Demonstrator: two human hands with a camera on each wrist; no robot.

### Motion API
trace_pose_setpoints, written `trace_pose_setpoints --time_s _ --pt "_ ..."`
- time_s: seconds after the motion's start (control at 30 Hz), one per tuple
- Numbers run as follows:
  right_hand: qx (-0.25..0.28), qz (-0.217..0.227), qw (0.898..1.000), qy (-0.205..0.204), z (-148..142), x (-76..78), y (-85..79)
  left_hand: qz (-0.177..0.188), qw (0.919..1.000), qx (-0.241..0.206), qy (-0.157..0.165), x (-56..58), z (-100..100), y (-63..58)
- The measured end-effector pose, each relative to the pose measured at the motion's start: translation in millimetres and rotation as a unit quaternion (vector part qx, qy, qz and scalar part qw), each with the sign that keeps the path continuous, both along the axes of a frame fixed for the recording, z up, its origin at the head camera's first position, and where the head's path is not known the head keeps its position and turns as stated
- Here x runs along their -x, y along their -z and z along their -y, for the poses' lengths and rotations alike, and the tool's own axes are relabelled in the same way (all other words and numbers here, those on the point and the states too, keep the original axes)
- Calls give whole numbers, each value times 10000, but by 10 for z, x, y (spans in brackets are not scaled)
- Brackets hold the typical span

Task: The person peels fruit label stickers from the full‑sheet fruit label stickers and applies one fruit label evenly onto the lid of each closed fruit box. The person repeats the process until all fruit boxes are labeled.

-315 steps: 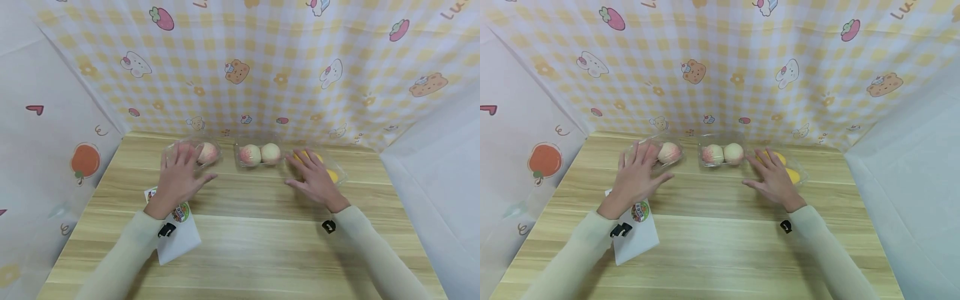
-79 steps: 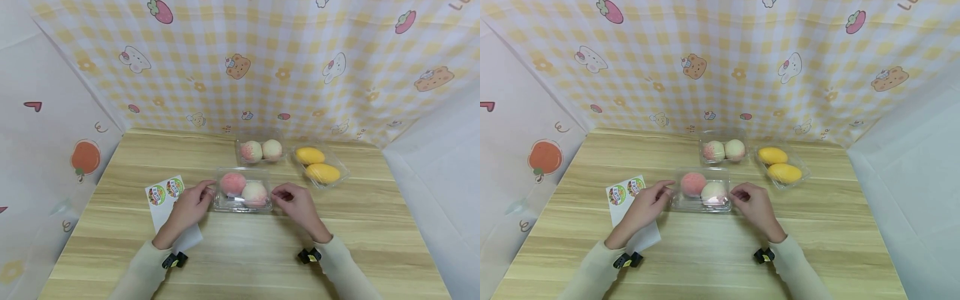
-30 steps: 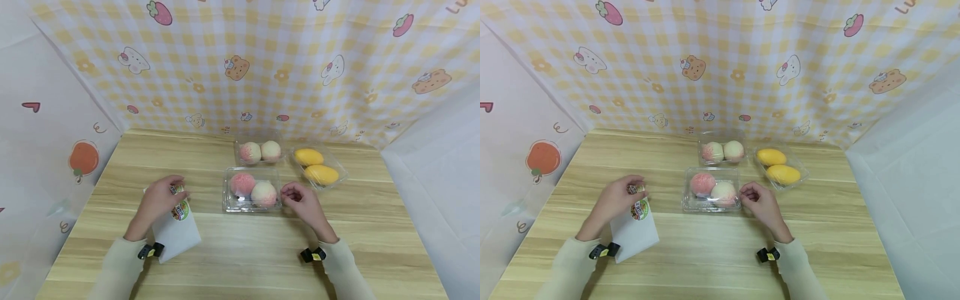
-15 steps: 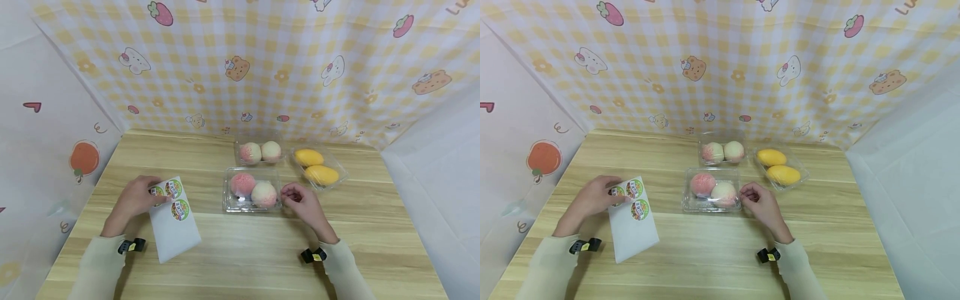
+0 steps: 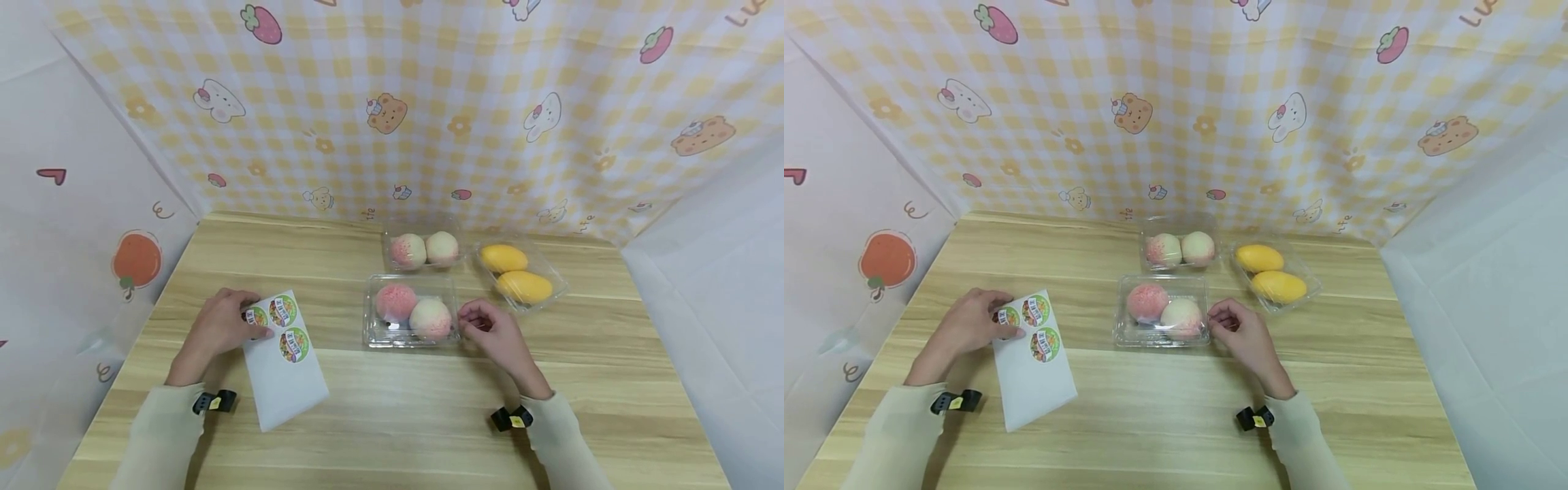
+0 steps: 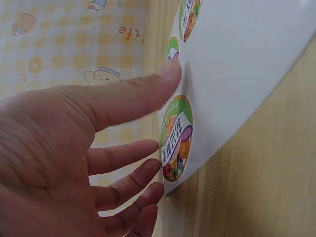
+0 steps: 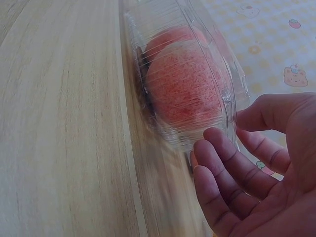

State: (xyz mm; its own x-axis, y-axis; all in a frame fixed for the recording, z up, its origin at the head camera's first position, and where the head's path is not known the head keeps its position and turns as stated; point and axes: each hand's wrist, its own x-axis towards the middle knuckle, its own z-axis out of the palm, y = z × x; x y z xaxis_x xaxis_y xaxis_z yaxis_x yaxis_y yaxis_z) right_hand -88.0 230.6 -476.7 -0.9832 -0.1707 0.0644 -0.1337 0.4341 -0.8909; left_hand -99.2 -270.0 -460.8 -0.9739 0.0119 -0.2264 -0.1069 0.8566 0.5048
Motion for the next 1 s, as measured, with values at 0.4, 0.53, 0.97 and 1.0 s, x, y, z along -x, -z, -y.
trace_pose_setpoints --time_s 0.4,0.53,0.97,1.0 --pt "26 -48 10000 -15 -6 -4 17 -76 9999 88 -21 38 -9 50" --pt "31 -25 10000 -6 -7 -7 22 -40 9999 100 -8 41 -14 39" --pt "10 -26 10000 -13 -4 -10 5 19 9994 -346 87 11 -56 75" --pt "10 -36 10000 -23 -4 -8 2 -49 9993 -348 119 1 -65 73"
